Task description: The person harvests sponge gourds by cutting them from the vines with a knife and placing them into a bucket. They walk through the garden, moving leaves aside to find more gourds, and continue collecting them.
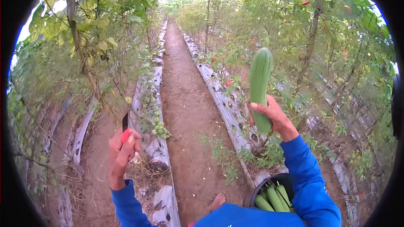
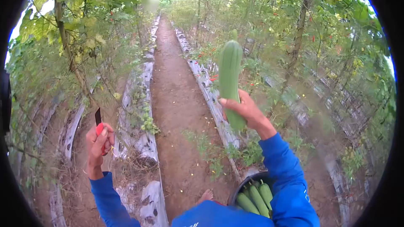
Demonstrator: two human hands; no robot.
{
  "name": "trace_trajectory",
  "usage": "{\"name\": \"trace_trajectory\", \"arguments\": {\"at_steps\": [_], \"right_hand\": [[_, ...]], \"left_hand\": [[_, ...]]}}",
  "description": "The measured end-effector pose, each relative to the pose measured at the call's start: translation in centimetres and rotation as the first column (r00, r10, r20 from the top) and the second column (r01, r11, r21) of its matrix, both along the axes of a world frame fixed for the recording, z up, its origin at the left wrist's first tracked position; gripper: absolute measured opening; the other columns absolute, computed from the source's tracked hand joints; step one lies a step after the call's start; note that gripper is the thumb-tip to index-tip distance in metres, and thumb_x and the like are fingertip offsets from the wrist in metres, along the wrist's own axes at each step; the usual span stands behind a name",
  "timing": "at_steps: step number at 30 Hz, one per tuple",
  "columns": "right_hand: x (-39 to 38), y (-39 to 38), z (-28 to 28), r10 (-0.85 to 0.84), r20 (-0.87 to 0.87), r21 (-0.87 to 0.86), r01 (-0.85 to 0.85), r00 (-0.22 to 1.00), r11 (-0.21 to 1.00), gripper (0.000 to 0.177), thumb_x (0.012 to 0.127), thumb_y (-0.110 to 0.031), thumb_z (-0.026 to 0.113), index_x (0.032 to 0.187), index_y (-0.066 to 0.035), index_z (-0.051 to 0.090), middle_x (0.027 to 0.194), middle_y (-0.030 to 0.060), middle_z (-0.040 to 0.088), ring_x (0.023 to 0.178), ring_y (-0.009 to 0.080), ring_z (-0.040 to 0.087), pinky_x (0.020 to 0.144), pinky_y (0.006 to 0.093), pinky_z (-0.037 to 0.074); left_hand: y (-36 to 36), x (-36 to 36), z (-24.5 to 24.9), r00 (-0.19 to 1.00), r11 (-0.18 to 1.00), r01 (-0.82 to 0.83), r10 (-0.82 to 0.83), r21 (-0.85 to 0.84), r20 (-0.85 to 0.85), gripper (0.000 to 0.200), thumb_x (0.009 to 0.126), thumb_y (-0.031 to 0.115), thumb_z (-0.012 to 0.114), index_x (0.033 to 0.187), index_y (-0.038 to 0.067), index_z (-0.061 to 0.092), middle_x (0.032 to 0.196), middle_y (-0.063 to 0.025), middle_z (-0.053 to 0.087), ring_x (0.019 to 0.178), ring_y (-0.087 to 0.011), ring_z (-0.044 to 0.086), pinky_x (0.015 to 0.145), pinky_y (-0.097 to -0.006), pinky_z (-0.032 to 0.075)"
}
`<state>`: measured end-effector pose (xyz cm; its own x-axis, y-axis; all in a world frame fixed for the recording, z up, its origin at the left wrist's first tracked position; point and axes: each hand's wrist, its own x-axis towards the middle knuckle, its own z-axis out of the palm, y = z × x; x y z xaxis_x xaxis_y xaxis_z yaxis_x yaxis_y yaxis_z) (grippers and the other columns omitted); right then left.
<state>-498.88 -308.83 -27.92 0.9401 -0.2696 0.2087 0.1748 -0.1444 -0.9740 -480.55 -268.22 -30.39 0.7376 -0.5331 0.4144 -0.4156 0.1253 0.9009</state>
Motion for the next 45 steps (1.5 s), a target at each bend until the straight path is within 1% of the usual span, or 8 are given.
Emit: {"name": "trace_trajectory", "arguments": {"at_steps": [16, 26, 29, 33, 37, 40, 42, 45], "right_hand": [[10.3, -18.8, 17.5, -0.248, 0.325, -0.096, 0.293, 0.913, 0.951, 0.043, 0.088, -0.044, 0.067, 0.102, -0.005, 0.054, 0.083, 0.0027, 0.057, 0.059, 0.0115, 0.061, 0.049, 0.0271, 0.053], [12.9, -25.8, 32.3, -0.383, 0.596, -0.410, 0.677, 0.706, 0.611, 0.047, 0.092, -0.046, 0.060, 0.110, -0.003, 0.056, 0.099, 0.0058, 0.059, 0.080, 0.0098, 0.061, 0.057, 0.0254, 0.055], [13.8, -26.1, 37.1, -0.436, 0.749, -0.338, 0.854, 0.499, 0.396, 0.043, 0.096, -0.041, 0.057, 0.115, -0.003, 0.056, 0.111, 0.0103, 0.060, 0.100, 0.0179, 0.060, 0.071, 0.0305, 0.056], [17.9, -23.8, 39.2, -0.175, 0.906, -0.313, 0.888, 0.385, 0.337, 0.039, 0.092, -0.040, 0.063, 0.110, -0.007, 0.057, 0.088, 0.0034, 0.059, 0.079, 0.0152, 0.062, 0.064, 0.0309, 0.056], [16.2, -26.8, 46.5, -0.228, 0.867, -0.332, 0.855, 0.443, 0.397, 0.037, 0.091, -0.041, 0.064, 0.109, -0.008, 0.059, 0.089, 0.0023, 0.060, 0.079, 0.0137, 0.060, 0.066, 0.0291, 0.053], [10.0, -33.3, 54.6, -0.149, 0.780, -0.294, 0.567, 0.608, 0.770, 0.036, 0.090, -0.041, 0.064, 0.108, -0.010, 0.060, 0.090, 0.0016, 0.060, 0.079, 0.0126, 0.059, 0.067, 0.0278, 0.051], [18.0, -25.0, 47.6, -0.208, 0.888, -0.329, 0.884, 0.409, 0.331, 0.035, 0.090, -0.041, 0.065, 0.109, -0.013, 0.060, 0.091, -0.0008, 0.060, 0.080, 0.0111, 0.057, 0.072, 0.0261, 0.046], [17.8, -25.9, 48.8, -0.261, 0.886, -0.266, 0.881, 0.383, 0.391, 0.035, 0.087, -0.041, 0.067, 0.108, -0.014, 0.059, 0.090, -0.0005, 0.059, 0.081, 0.0107, 0.057, 0.073, 0.0267, 0.046]], "left_hand": [[-19.6, 18.2, 4.4, 0.981, 0.984, 0.180, -0.181, 0.012, 0.073, 0.023, 0.097, 0.025, 0.054, 0.100, 0.003, 0.060, 0.067, -0.0016, 0.056, 0.050, -0.0022, 0.038, 0.046, -0.0199, 0.029], [-30.9, 35.1, 5.2, 0.949, 0.956, 0.289, -0.280, -0.046, 0.142, 0.026, 0.097, 0.030, 0.054, 0.099, 0.005, 0.060, 0.065, -0.0003, 0.054, 0.050, -0.0025, 0.037, 0.047, -0.0211, 0.026], [-34.1, 39.7, 5.2, 0.939, 0.937, 0.332, -0.317, -0.109, 0.133, 0.026, 0.098, 0.030, 0.053, 0.099, 0.005, 0.059, 0.065, 0.0000, 0.053, 0.048, -0.0017, 0.035, 0.044, -0.0206, 0.024], [-37.0, 43.4, 5.3, 0.932, 0.928, 0.351, -0.333, -0.124, 0.142, 0.025, 0.098, 0.030, 0.053, 0.099, 0.005, 0.059, 0.065, -0.0003, 0.054, 0.048, -0.0017, 0.036, 0.044, -0.0205, 0.024], [-39.3, 46.1, 5.6, 0.925, 0.916, 0.373, -0.356, -0.146, 0.133, 0.025, 0.097, 0.029, 0.053, 0.099, 0.005, 0.059, 0.064, -0.0006, 0.055, 0.047, -0.0019, 0.037, 0.044, -0.0206, 0.025], [-41.6, 46.5, 7.6, 0.904, 0.898, 0.415, -0.389, -0.146, 0.180, 0.025, 0.097, 0.029, 0.053, 0.098, 0.005, 0.059, 0.062, -0.0007, 0.054, 0.047, -0.0021, 0.037, 0.044, -0.0211, 0.025], [-42.6, 46.2, 9.1, 0.895, 0.900, 0.417, -0.382, -0.129, 0.229, 0.025, 0.097, 0.028, 0.053, 0.097, 0.005, 0.059, 0.061, -0.0008, 0.054, 0.047, -0.0023, 0.037, 0.044, -0.0215, 0.025], [-43.7, 45.1, 11.8, 0.840, 0.866, 0.489, -0.437, -0.100, 0.323, 0.025, 0.096, 0.027, 0.054, 0.094, 0.002, 0.060, 0.060, -0.0017, 0.053, 0.048, -0.0048, 0.040, 0.046, -0.0233, 0.027]]}}
